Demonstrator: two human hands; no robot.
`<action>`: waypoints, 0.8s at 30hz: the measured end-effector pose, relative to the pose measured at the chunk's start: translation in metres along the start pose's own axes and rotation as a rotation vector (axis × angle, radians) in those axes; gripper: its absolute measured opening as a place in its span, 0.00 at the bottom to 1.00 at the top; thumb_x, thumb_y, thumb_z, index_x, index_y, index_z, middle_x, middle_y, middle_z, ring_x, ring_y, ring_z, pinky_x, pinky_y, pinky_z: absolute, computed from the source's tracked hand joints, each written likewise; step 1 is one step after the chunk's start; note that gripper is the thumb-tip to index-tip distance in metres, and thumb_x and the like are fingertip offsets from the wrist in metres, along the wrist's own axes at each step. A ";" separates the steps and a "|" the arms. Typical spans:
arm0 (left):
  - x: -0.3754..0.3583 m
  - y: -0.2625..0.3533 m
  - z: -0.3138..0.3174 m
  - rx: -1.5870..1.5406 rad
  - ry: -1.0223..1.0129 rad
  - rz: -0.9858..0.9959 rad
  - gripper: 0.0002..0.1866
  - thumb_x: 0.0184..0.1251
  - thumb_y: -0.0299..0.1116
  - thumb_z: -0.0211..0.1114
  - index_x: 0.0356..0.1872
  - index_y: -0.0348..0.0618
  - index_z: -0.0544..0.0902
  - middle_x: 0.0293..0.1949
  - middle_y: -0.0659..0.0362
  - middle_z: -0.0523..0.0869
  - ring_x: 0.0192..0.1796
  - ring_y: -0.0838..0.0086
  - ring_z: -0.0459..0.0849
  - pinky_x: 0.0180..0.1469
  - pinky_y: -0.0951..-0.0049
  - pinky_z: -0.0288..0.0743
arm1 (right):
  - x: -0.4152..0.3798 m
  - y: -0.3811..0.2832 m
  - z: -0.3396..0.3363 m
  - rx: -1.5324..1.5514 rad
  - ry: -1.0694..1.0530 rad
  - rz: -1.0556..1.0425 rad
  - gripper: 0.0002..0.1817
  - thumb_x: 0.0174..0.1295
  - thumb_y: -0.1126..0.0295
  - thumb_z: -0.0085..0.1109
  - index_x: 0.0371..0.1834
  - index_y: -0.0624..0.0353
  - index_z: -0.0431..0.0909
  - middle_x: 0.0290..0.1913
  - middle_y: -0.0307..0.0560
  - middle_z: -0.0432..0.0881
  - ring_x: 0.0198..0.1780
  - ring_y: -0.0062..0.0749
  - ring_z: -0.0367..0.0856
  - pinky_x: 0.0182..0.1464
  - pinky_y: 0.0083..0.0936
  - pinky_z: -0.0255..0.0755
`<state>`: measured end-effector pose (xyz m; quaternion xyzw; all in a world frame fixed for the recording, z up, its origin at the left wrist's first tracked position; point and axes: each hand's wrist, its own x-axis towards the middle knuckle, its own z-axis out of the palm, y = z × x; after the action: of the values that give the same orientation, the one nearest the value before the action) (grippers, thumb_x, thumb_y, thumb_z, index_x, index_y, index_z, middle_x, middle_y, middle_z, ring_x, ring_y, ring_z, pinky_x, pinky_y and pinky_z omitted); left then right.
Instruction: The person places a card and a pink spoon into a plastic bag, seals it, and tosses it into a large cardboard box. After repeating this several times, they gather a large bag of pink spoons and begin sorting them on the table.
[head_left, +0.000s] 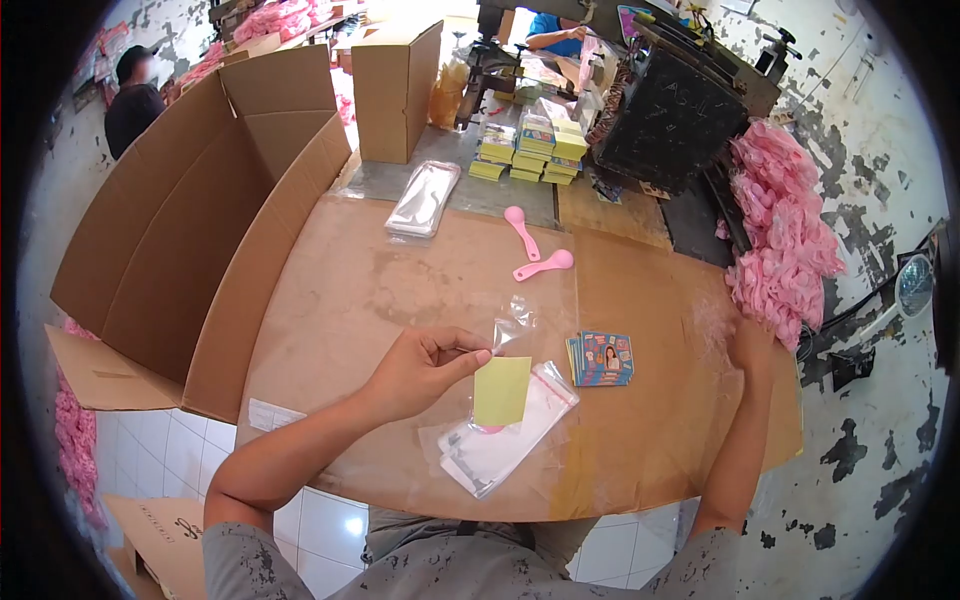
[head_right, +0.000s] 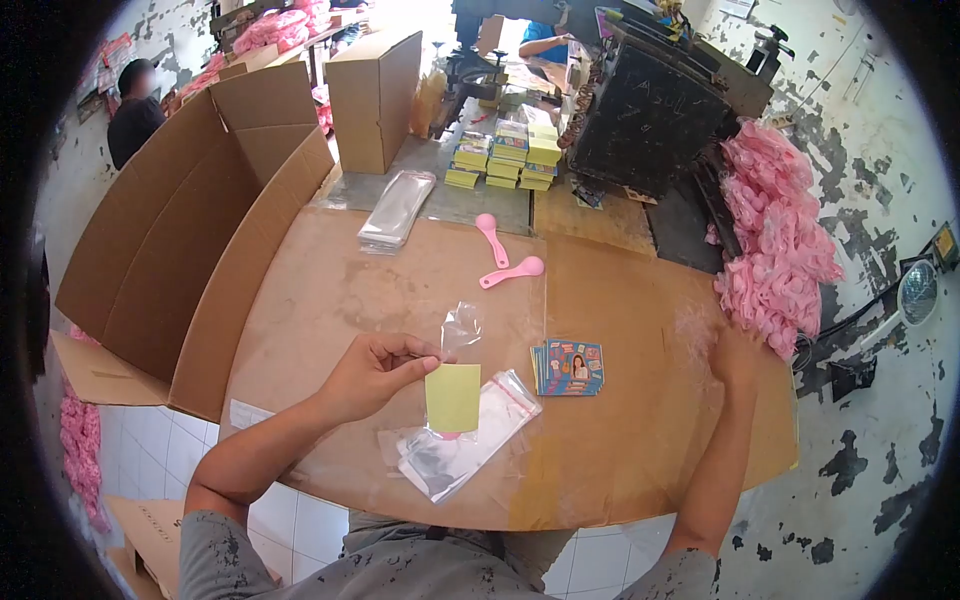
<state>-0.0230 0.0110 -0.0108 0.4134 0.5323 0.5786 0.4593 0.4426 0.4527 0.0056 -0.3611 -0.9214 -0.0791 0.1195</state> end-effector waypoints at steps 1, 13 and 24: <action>0.001 -0.001 0.000 0.000 0.003 0.011 0.13 0.81 0.31 0.68 0.56 0.32 0.89 0.50 0.54 0.94 0.53 0.76 0.91 0.58 0.74 0.85 | -0.001 -0.013 -0.003 -0.129 0.073 -0.003 0.16 0.80 0.64 0.54 0.58 0.63 0.84 0.46 0.46 0.91 0.51 0.34 0.89 0.57 0.33 0.79; -0.002 0.007 0.003 -0.020 0.069 0.028 0.14 0.83 0.32 0.67 0.56 0.31 0.87 0.46 0.55 0.94 0.48 0.77 0.92 0.51 0.73 0.86 | 0.025 -0.185 -0.030 0.397 0.140 -0.093 0.11 0.68 0.68 0.71 0.49 0.63 0.89 0.50 0.53 0.90 0.52 0.44 0.87 0.54 0.37 0.79; -0.010 0.007 0.017 -0.045 0.078 0.168 0.13 0.82 0.27 0.66 0.60 0.30 0.86 0.49 0.54 0.93 0.50 0.76 0.91 0.53 0.74 0.88 | 0.016 -0.391 -0.034 1.458 -0.404 -0.177 0.18 0.73 0.70 0.70 0.62 0.65 0.83 0.51 0.43 0.88 0.50 0.22 0.86 0.51 0.24 0.79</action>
<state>-0.0048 0.0054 -0.0024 0.4231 0.5004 0.6425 0.3972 0.1690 0.1712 0.0197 -0.1233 -0.7700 0.6078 0.1499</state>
